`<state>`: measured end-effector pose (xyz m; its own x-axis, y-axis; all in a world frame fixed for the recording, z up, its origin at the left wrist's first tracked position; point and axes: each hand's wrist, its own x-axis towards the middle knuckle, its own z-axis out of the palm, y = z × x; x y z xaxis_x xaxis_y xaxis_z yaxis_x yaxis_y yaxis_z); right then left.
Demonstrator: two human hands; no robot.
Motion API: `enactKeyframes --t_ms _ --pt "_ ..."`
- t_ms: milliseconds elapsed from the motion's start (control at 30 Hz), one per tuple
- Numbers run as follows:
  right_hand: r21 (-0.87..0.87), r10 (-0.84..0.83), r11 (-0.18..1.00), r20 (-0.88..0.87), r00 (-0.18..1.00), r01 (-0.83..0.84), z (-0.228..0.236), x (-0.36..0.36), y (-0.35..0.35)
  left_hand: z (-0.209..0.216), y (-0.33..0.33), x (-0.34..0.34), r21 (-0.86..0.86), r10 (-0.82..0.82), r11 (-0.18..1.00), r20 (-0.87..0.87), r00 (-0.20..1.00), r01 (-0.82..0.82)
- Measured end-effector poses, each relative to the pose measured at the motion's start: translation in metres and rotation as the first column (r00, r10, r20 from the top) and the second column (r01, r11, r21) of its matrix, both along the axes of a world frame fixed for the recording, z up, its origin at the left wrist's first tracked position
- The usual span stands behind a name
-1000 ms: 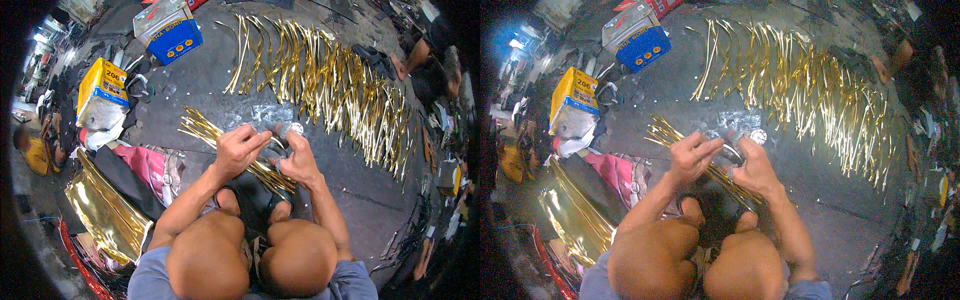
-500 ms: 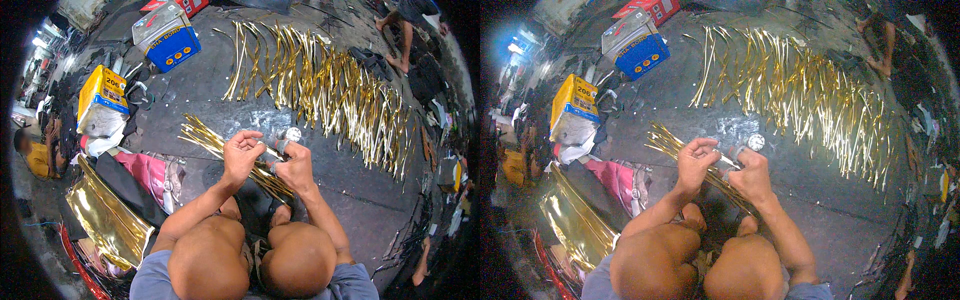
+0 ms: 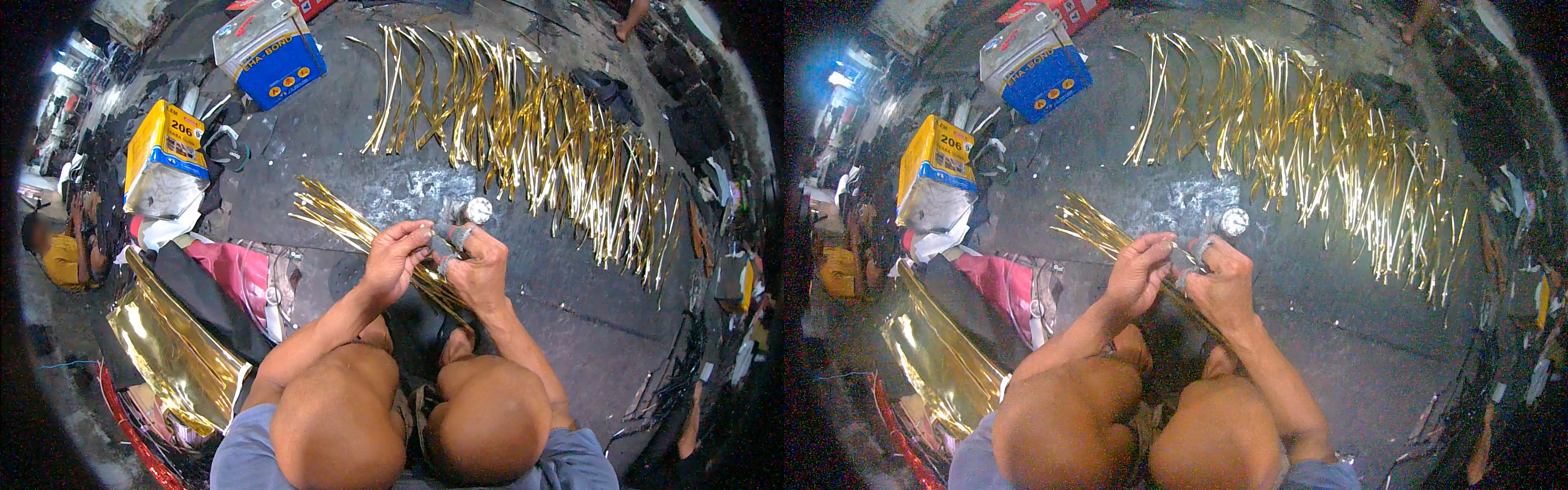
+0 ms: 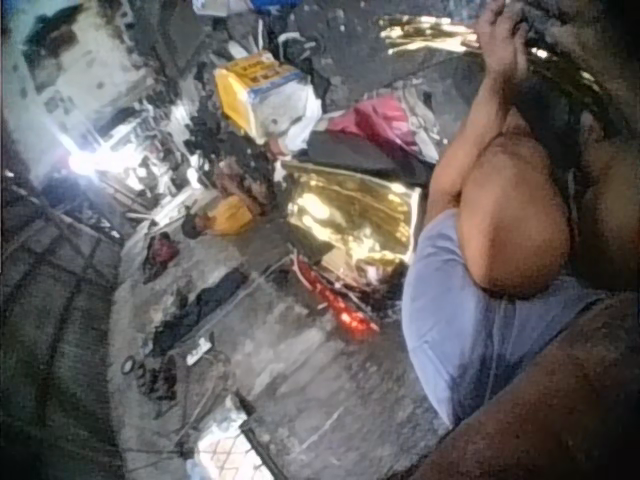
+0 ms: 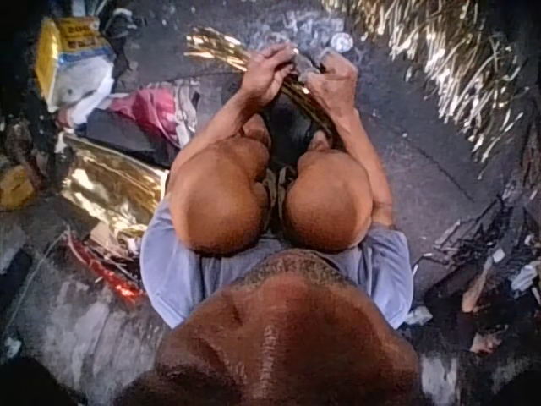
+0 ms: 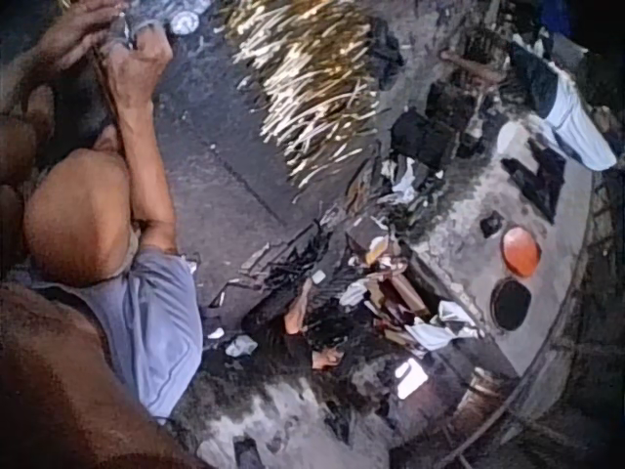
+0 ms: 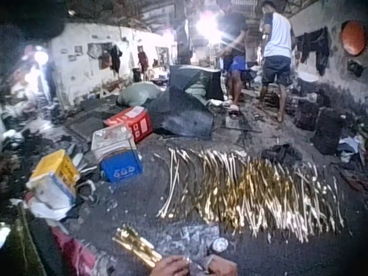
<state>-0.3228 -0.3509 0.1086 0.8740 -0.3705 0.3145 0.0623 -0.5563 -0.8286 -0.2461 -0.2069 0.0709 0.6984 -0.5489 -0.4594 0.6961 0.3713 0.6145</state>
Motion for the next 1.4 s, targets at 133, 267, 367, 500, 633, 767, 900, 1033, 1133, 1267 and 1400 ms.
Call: enactKeyframes --t_ms 133,267,367,500,633,767,900,1033,1133,1267,1400 --pt "-0.046 0.001 0.999 0.011 1.0 -0.001 -0.002 -0.002 0.0 -0.003 -0.001 0.002 0.022 -0.028 0.999 0.023 0.999 0.028" --pt "-0.04 0.053 0.998 0.027 0.998 -0.052 0.0 -0.007 0.001 -0.003 0.005 0.007 0.08 -0.013 0.997 0.07 0.997 0.007" --pt "-0.05 0.089 0.995 0.017 0.996 -0.088 -0.003 -0.02 -0.001 -0.006 0.013 0.028 0.131 0.085 0.986 0.149 0.985 -0.104" --pt "-0.075 0.095 0.992 -0.074 0.993 -0.101 -0.013 -0.052 -0.005 -0.016 0.041 0.075 0.192 0.203 0.953 0.175 0.963 -0.236" --pt "-0.014 0.125 0.992 -0.141 0.982 -0.128 -0.016 -0.087 -0.009 -0.049 0.095 0.127 0.312 0.325 0.881 0.148 0.934 -0.356" --pt "-0.015 0.175 0.982 -0.278 0.945 -0.187 -0.04 -0.137 -0.028 -0.085 0.14 0.168 0.469 0.426 0.761 0.159 0.891 -0.448" --pt "0.172 0.197 0.975 -0.38 0.904 -0.141 -0.039 -0.156 -0.03 -0.104 0.156 0.185 0.568 0.518 0.647 0.163 0.84 -0.509" --pt "0.211 0.218 0.969 -0.468 0.856 -0.131 -0.051 -0.158 -0.028 -0.116 0.146 0.194 0.731 0.428 0.393 0.392 0.815 -0.558" --pt "0.139 0.232 0.973 -0.521 0.821 -0.187 -0.089 -0.17 -0.031 -0.11 0.116 0.191 0.85 -0.097 -0.164 0.492 0.865 -0.501" --pt "0.059 0.21 0.974 -0.599 0.773 -0.219 -0.097 -0.162 -0.024 -0.132 0.06 0.201 0.558 -0.496 0.005 0.722 0.482 -0.83" --pt "0.051 0.179 0.979 -0.663 0.727 -0.196 -0.089 -0.15 -0.025 -0.143 0.008 0.221 0.616 -0.605 0.168 0.681 0.413 -0.77"
